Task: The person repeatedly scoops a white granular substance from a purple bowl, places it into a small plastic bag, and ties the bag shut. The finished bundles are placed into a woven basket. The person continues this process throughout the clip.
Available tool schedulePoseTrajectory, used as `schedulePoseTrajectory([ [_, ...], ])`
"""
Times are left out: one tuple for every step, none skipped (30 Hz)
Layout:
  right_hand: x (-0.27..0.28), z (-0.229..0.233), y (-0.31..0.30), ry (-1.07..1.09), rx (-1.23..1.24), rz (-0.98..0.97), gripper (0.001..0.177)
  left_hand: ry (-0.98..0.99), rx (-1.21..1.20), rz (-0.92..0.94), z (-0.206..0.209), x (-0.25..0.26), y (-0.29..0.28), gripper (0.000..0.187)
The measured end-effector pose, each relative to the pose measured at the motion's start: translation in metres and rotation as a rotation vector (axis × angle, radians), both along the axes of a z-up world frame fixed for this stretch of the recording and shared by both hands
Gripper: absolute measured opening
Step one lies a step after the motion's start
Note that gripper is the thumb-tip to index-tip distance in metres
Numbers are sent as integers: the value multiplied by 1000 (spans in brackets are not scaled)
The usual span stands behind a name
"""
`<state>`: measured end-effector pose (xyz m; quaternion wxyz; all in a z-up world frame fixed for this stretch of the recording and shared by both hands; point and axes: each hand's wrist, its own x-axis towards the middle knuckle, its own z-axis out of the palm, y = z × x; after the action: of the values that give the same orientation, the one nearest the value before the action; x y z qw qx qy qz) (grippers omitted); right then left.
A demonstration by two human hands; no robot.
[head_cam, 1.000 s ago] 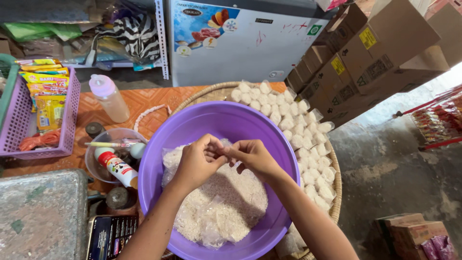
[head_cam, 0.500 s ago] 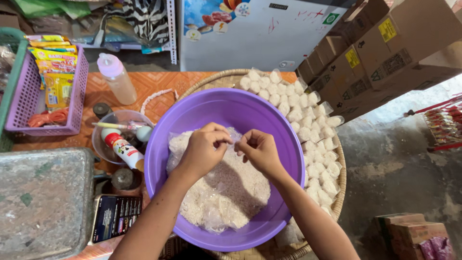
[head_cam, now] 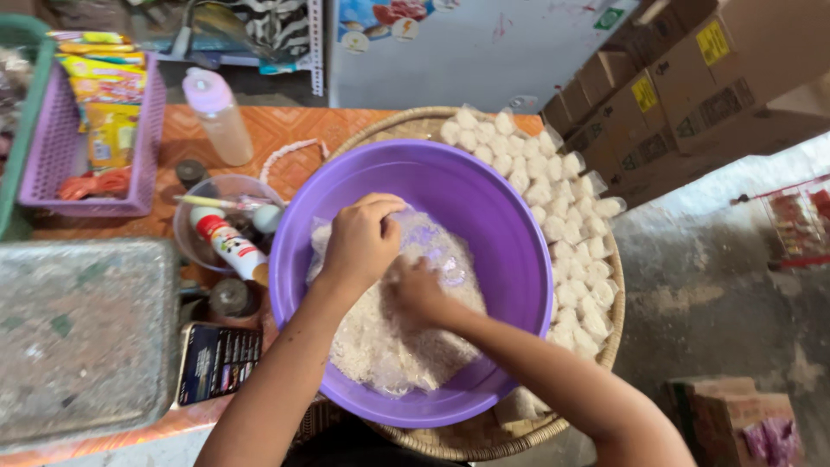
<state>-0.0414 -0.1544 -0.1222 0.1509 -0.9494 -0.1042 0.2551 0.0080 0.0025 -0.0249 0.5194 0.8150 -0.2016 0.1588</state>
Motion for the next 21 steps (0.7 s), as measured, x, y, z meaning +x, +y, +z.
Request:
schedulePoseTrajectory([
  [-2,-7,15,-106,119,19,47,0,-11,19,0,1,0,22],
  [-6,-16,31,-210,238,35,37,1,-23,37,0,1,0,21],
  [-7,-24,39,-307,359,52,29,6,-34,59,-2,0,0,20],
  [-2,-31,38,-295,425,111,26,-2,-37,73,-3,1,0,19],
  [5,-36,36,-278,494,169,24,-7,-38,85,-4,1,1,18],
  [10,-39,33,-260,562,226,22,-12,-39,98,-6,1,2,16],
  [13,-37,28,-164,485,166,23,-15,-53,100,-6,1,3,17],
  [17,-32,19,-71,405,106,23,-19,-67,102,-6,0,3,17],
  [21,-24,8,19,320,45,24,-23,-83,102,-6,1,3,17],
  [25,-14,-1,138,348,-117,28,-31,-81,108,-7,2,4,17],
  [29,-4,-12,262,369,-284,35,-35,-80,111,-9,1,4,17],
  [39,8,-24,189,288,-158,23,-39,-79,113,-11,0,4,17],
  [49,21,-34,114,210,-35,19,-26,-87,110,-13,1,3,17],
  [52,33,-41,313,744,-370,18,-12,-95,107,-15,1,3,17],
  [56,44,-41,505,1277,-714,20,-4,-102,101,-16,2,2,17],
  [57,54,-37,485,1291,-787,20,4,-102,92,-17,3,2,18],
  [57,67,-37,461,1304,-864,21,14,-103,78,-19,2,1,19],
  [57,79,-35,436,1317,-942,22,23,-105,65,-21,2,-1,21],
  [56,88,-32,422,1460,-938,21,56,-99,45,-22,2,-2,21],
  [56,96,-31,406,1604,-929,20,88,-92,26,-24,1,-2,22],
  [57,105,-31,382,1746,-914,20,118,-88,4,-25,1,-4,22],
])
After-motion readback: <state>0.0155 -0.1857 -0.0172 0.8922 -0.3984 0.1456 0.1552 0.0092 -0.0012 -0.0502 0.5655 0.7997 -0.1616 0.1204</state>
